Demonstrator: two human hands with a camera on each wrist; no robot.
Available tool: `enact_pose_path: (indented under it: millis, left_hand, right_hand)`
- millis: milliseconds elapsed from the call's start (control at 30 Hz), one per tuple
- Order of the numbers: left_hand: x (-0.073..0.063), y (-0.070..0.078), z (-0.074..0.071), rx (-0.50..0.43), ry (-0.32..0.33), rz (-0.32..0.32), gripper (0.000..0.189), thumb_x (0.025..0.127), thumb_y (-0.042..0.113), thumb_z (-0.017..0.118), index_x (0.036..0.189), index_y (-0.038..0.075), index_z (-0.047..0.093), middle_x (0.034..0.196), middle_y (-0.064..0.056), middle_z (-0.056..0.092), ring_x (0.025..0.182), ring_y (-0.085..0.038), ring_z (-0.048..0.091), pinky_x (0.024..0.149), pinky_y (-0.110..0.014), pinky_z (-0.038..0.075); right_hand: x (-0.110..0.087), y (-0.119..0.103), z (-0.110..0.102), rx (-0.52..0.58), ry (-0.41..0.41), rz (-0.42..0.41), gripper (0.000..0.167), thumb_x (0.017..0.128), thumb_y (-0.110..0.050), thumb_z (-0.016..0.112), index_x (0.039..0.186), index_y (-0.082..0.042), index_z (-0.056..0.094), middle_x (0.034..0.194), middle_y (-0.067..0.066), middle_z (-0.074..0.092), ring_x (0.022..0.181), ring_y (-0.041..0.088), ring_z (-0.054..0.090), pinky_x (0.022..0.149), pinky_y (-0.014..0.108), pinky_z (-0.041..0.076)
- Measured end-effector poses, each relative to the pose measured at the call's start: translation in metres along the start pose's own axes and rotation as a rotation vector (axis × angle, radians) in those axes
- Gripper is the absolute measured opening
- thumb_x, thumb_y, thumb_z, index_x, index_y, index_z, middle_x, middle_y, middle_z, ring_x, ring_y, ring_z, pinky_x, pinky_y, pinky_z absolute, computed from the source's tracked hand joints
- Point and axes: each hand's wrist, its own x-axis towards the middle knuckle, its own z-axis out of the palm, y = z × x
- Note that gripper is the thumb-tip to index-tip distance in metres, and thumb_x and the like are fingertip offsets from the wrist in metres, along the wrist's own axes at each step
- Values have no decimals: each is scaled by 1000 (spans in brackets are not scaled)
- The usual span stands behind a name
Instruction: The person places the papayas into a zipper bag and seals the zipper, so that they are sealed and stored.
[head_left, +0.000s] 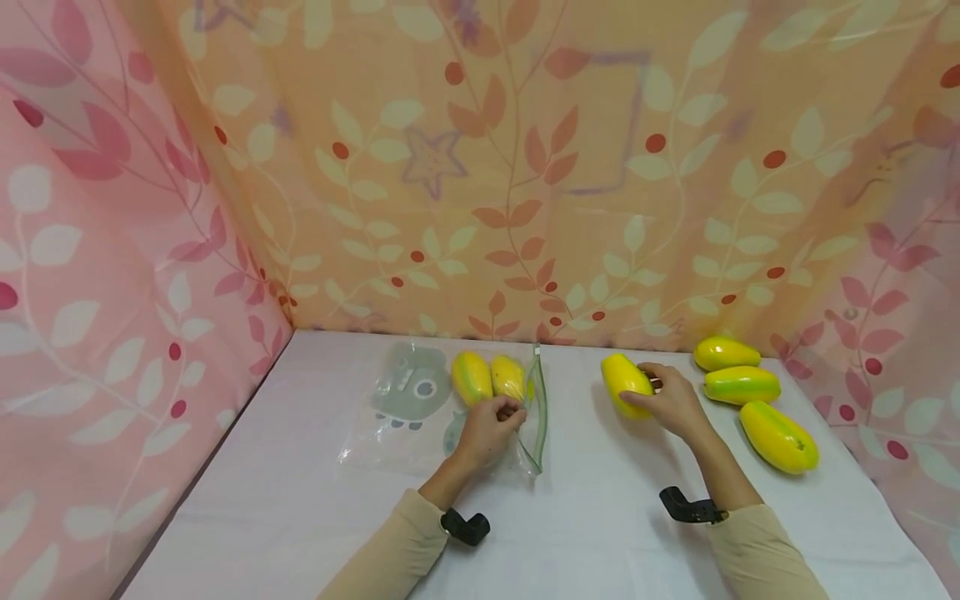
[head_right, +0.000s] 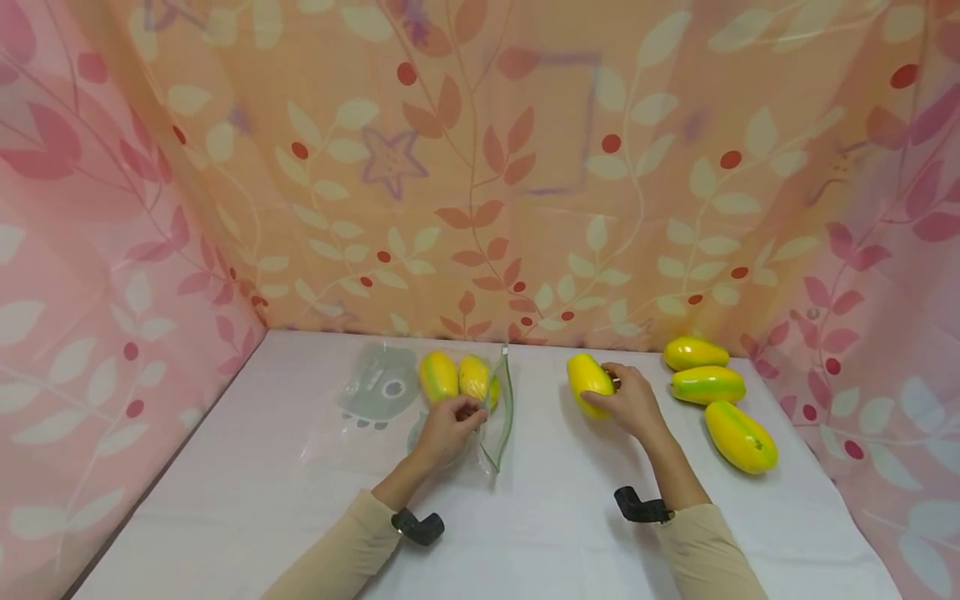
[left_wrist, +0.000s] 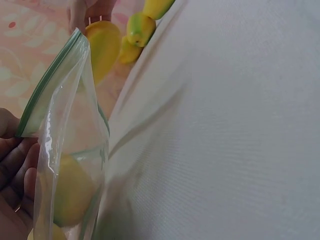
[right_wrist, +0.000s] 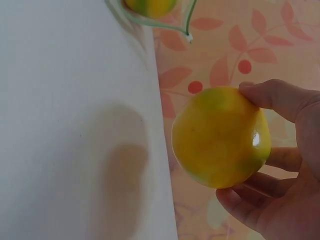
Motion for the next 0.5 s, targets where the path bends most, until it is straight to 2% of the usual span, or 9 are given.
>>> enact_pose_path:
  millis: [267, 500]
  left_hand:
    - [-2, 0, 0, -2, 1, 19, 16, 91, 18, 68, 95, 4, 70, 85, -6, 68, 73, -8, 55, 68, -16, 48]
    - [-1, 3, -1, 15, 2, 2, 14, 91, 18, 67, 96, 5, 70, 85, -3, 67, 74, -9, 54, 68, -15, 47]
  right_hand:
    - [8, -15, 14, 27, -46, -28, 78, 85, -43, 72, 142, 1, 43, 137, 25, 49, 116, 39, 50, 94, 48, 51]
    - [13, -29, 26, 39, -75, -87, 73, 84, -38, 75, 139, 0, 47, 134, 23, 52, 113, 37, 53, 91, 45, 53]
